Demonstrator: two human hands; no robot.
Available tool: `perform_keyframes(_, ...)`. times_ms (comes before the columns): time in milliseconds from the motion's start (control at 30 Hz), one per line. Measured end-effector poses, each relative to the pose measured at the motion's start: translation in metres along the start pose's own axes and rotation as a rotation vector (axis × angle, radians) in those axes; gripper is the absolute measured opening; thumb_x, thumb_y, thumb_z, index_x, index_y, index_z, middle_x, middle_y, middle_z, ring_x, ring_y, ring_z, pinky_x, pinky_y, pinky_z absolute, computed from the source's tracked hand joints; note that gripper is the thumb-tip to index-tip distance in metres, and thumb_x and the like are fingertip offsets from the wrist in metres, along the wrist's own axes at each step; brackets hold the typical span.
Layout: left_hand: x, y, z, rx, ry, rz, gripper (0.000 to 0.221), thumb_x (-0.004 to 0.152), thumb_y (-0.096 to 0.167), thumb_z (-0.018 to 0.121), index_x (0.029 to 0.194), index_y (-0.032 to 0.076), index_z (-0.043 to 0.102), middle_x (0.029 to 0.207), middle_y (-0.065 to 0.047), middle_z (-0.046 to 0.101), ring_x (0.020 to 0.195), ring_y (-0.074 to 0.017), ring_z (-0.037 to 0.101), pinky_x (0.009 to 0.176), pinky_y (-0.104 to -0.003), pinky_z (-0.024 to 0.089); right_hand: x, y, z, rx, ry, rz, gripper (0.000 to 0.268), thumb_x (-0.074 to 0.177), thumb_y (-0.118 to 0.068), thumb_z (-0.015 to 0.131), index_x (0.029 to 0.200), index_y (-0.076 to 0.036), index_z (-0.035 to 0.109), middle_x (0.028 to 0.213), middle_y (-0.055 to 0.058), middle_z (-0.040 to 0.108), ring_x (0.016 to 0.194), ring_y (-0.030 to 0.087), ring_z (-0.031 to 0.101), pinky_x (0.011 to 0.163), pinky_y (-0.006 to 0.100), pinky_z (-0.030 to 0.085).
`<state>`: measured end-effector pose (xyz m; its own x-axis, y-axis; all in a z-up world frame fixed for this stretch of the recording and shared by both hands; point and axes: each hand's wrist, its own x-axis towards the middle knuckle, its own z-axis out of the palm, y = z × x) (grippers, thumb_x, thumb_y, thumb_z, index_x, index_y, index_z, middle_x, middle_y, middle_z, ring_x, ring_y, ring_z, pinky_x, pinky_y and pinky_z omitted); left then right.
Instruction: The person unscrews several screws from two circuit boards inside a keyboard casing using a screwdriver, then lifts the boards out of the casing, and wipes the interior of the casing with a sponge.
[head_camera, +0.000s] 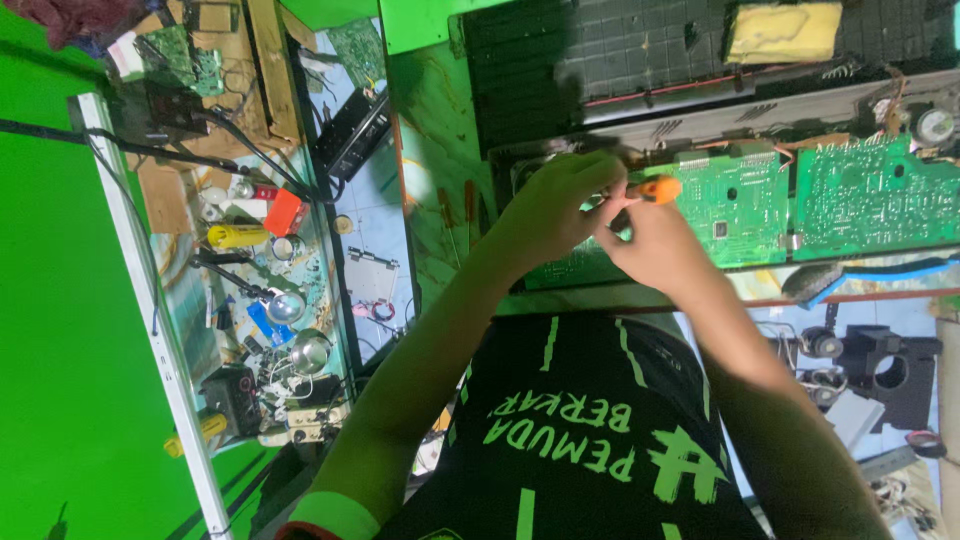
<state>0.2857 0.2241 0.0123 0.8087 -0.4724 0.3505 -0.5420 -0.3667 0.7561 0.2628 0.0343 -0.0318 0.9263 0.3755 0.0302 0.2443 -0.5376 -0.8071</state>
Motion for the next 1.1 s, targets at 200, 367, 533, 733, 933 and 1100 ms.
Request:
perform_keyframes(200, -0.011, -0.006, -0.006, -0.204, 0.065, -0.046, 0.019, 0.089, 0.005, 0.072, 0.105, 0.006, 0.062, 0.095, -0.010, 0.068, 0.087, -0.0241, 0.070, 0.080, -0.036, 0.055, -0.003, 0.037, 0.031, -0.259, 0.119, -0.040, 0.020, 0.101, -0.007, 0.061, 0.086, 0.006, 0.066, 0.079, 0.026, 0.066, 0.074, 0.045, 0.066, 0.068, 0.050, 0.053)
perform_keyframes(367, -0.031, -0.025, 0.000, -0.079, 0.136, -0.183, 0.018, 0.093, 0.005, 0.069, 0.111, 0.004, 0.065, 0.097, -0.012, 0.070, 0.088, -0.0253, 0.072, 0.081, -0.037, 0.057, -0.004, 0.020, 0.015, -0.073, 0.231, -0.079, 0.024, 0.106, -0.010, 0.063, 0.090, 0.008, 0.069, 0.086, 0.023, 0.071, 0.076, 0.040, 0.071, 0.070, 0.045, 0.056)
perform_keyframes(533, -0.052, -0.043, 0.023, 0.037, 0.123, -0.338, 0.027, 0.093, 0.015, 0.071, 0.118, 0.006, 0.067, 0.098, -0.011, 0.071, 0.082, -0.0261, 0.073, 0.074, -0.037, 0.058, -0.002, 0.000, 0.008, -0.135, 0.218, -0.014, 0.022, 0.105, -0.009, 0.067, 0.092, 0.008, 0.072, 0.085, 0.025, 0.071, 0.073, 0.040, 0.070, 0.066, 0.044, 0.055)
perform_keyframes(733, -0.067, -0.062, 0.052, 0.384, 0.083, -0.295, 0.036, 0.088, 0.029, 0.079, 0.118, 0.010, 0.070, 0.104, -0.007, 0.068, 0.099, -0.0285, 0.065, 0.083, -0.045, 0.047, -0.003, -0.004, 0.002, -0.126, 0.238, -0.032, 0.018, 0.105, -0.007, 0.067, 0.097, 0.007, 0.074, 0.084, 0.024, 0.071, 0.071, 0.040, 0.070, 0.066, 0.044, 0.055)
perform_keyframes(933, -0.064, -0.084, 0.080, 0.536, 0.145, -0.209, 0.024, 0.087, 0.023, 0.075, 0.109, 0.015, 0.074, 0.110, -0.003, 0.068, 0.106, -0.0264, 0.063, 0.094, -0.050, 0.042, -0.006, 0.003, 0.008, -0.130, 0.247, -0.006, 0.020, 0.105, -0.009, 0.068, 0.095, 0.007, 0.074, 0.081, 0.026, 0.069, 0.069, 0.040, 0.070, 0.062, 0.044, 0.054)
perform_keyframes(1100, -0.059, -0.091, 0.081, 0.727, 0.007, -0.201, 0.007, 0.086, 0.015, 0.073, 0.092, 0.018, 0.074, 0.098, 0.002, 0.066, 0.100, -0.0222, 0.063, 0.100, -0.054, 0.041, -0.010, 0.007, 0.010, -0.110, 0.244, 0.052, 0.021, 0.105, -0.010, 0.069, 0.094, 0.008, 0.073, 0.079, 0.026, 0.068, 0.069, 0.041, 0.069, 0.062, 0.044, 0.054)
